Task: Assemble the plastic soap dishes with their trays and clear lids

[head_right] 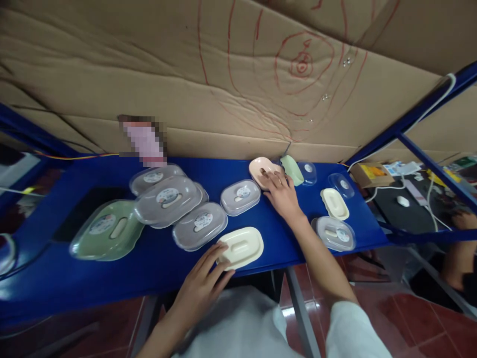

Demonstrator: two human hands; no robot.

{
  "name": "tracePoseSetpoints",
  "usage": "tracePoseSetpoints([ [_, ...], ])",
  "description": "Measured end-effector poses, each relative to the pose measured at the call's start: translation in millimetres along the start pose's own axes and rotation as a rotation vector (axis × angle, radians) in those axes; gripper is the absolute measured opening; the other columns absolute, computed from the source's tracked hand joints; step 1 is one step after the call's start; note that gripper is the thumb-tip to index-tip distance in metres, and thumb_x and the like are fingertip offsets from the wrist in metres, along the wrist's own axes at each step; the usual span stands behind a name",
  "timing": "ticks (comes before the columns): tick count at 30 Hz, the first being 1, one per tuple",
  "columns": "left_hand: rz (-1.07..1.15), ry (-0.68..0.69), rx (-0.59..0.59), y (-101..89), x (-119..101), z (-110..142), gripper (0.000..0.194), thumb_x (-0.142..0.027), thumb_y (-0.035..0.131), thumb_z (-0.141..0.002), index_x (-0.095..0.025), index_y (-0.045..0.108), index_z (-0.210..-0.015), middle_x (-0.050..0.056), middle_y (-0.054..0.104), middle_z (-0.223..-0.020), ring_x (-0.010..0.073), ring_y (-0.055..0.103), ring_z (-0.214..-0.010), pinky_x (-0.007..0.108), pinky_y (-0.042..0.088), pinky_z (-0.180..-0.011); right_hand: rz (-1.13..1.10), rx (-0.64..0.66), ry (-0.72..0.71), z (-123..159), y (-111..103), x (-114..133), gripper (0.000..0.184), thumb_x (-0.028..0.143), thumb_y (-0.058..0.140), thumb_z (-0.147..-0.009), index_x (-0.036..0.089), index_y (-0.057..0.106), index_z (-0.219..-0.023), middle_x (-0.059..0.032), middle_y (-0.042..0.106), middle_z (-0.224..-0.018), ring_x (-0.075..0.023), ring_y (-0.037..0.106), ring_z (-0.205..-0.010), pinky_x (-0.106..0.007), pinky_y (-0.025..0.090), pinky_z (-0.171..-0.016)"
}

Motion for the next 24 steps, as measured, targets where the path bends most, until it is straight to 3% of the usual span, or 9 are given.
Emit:
tracePoseSetpoints([
  [2, 0.012, -0.027, 0.004, -2.9, 3.3, 4.7, 0.016, -0.022, 0.061, -0.105, -0.019, 0.067, -0.119, 0.013, 0.067, -0.142, 0.0296, 0.061, -0.143, 0.047, 0.062, -0.112, -0.077, -0.015, -0.008, -15.6, -2.1, -6.9, 0.034, 0.041, 0.052, -0.110, 0.034, 0.067, -0.139, -0.0018, 0.072, -0.141, -0.0302, 0.065, -0.133, -0.059, 0.050, -0.118],
  [4, 0.018, -0.046, 0.006, -4.8, 5.7, 7.2, 0.025, -0.023, 0.060, -0.106, -0.020, 0.063, -0.131, 0.014, 0.065, -0.145, 0.0288, 0.062, -0.142, 0.045, 0.062, -0.110, -0.150, -0.092, 0.018, -3.9, -14.4, -7.3, 0.035, 0.042, 0.048, -0.111, 0.037, 0.065, -0.141, -0.0016, 0.073, -0.139, -0.0296, 0.065, -0.134, -0.059, 0.051, -0.119],
  [7, 0.029, -0.057, 0.007, -5.5, 6.9, 7.2, 0.041, -0.023, 0.061, -0.106, -0.020, 0.055, -0.146, 0.018, 0.056, -0.156, 0.0296, 0.061, -0.143, 0.043, 0.063, -0.108, -0.252, -0.175, 0.048, 56.8, -39.2, 8.1, 0.039, 0.035, 0.053, -0.109, 0.043, 0.060, -0.146, -0.0001, 0.068, -0.145, -0.0302, 0.058, -0.143, -0.063, 0.046, -0.124],
  [10, 0.015, -0.028, -0.018, -3.9, 6.8, 4.1, 0.052, -0.024, 0.066, -0.103, -0.021, 0.050, -0.153, 0.022, 0.035, -0.171, 0.0336, 0.056, -0.148, 0.043, 0.063, -0.107, -0.378, -0.010, -0.025, 130.4, -47.4, 39.8, 0.043, 0.021, 0.058, -0.106, 0.037, 0.061, -0.146, -0.0027, 0.069, -0.143, -0.0290, 0.059, -0.144, -0.058, 0.052, -0.121],
  [13, -0.036, 0.050, -0.044, -2.3, 6.6, -1.5, 0.059, -0.023, 0.071, -0.100, -0.026, 0.050, -0.155, 0.018, 0.022, -0.178, 0.0367, 0.050, -0.152, 0.047, 0.061, -0.109, -0.447, 0.156, -0.089, 173.5, -37.4, 67.1, 0.043, 0.013, 0.055, -0.105, 0.025, 0.060, -0.146, -0.0098, 0.069, -0.144, -0.0273, 0.056, -0.146, -0.052, 0.052, -0.122],
  [15, -0.071, 0.108, 0.016, -1.5, 6.7, -6.2, 0.058, -0.021, 0.072, -0.099, -0.026, 0.052, -0.154, 0.016, 0.031, -0.175, 0.0366, 0.047, -0.154, 0.049, 0.058, -0.114, -0.445, 0.225, -0.148, 178.3, -27.0, 76.2, 0.042, 0.015, 0.056, -0.105, 0.021, 0.059, -0.146, -0.0123, 0.066, -0.148, -0.0282, 0.050, -0.152, -0.053, 0.048, -0.125],
  [18, -0.093, 0.169, 0.088, -2.4, 6.1, -10.9, 0.051, -0.024, 0.071, -0.100, -0.020, 0.058, -0.149, 0.015, 0.051, -0.164, 0.0347, 0.045, -0.156, 0.048, 0.055, -0.117, -0.372, 0.241, -0.258, 164.3, -15.1, 79.1, 0.044, 0.024, 0.063, -0.105, 0.021, 0.059, -0.148, -0.0130, 0.059, -0.157, -0.0315, 0.038, -0.159, -0.060, 0.040, -0.128],
  [24, -0.122, 0.092, -0.048, -4.1, 2.6, -3.2, 0.035, -0.027, 0.079, -0.095, -0.021, 0.070, -0.128, 0.012, 0.072, -0.136, 0.0342, 0.060, -0.137, 0.053, 0.057, -0.110, -0.356, 0.300, -0.395, 142.4, -9.7, 77.5, 0.044, 0.012, 0.053, -0.107, 0.022, 0.060, -0.149, -0.0072, 0.065, -0.152, -0.0252, 0.035, -0.161, -0.057, 0.034, -0.132],
])
Point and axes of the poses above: each hand's wrist, its own z-axis away from the middle knuckle, its own y-axis out of the palm, x = y × z, the point moved 2 cm from there along -z, towards the middle knuckle
